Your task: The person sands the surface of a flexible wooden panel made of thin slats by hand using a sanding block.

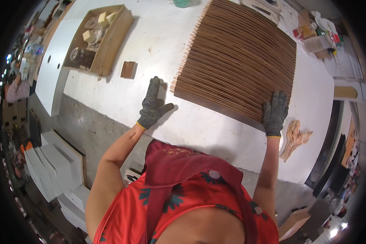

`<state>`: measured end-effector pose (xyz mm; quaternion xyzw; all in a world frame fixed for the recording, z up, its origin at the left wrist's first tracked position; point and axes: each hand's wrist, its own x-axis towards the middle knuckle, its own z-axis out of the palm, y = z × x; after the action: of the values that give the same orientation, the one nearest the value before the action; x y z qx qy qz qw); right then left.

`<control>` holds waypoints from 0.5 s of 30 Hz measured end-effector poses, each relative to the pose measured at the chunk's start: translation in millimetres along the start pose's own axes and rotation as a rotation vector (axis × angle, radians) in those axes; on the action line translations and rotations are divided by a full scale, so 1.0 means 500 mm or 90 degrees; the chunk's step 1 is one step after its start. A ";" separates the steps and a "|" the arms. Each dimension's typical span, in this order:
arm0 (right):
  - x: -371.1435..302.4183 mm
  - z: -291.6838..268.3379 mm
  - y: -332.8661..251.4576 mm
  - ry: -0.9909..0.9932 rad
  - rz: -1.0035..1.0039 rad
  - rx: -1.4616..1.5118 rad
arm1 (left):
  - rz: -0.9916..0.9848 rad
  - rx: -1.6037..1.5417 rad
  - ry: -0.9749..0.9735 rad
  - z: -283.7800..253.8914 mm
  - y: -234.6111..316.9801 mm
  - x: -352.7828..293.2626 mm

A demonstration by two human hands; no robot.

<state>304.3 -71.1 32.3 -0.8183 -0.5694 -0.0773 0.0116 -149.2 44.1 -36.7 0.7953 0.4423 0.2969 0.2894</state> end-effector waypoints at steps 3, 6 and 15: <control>0.020 -0.043 -0.139 0.000 -0.051 0.006 | 0.101 0.162 0.071 0.018 0.029 0.001; 0.030 -0.018 -0.200 -0.044 -0.075 0.011 | 0.070 0.100 0.070 0.013 0.055 0.035; 0.028 0.020 -0.190 0.069 -0.135 0.154 | -0.285 0.200 0.363 -0.084 -0.088 0.069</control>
<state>221.7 -23.5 17.9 -0.7411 -0.6561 -0.0530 0.1322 -188.3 102.1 -33.3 0.5993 0.7076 0.3641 0.0870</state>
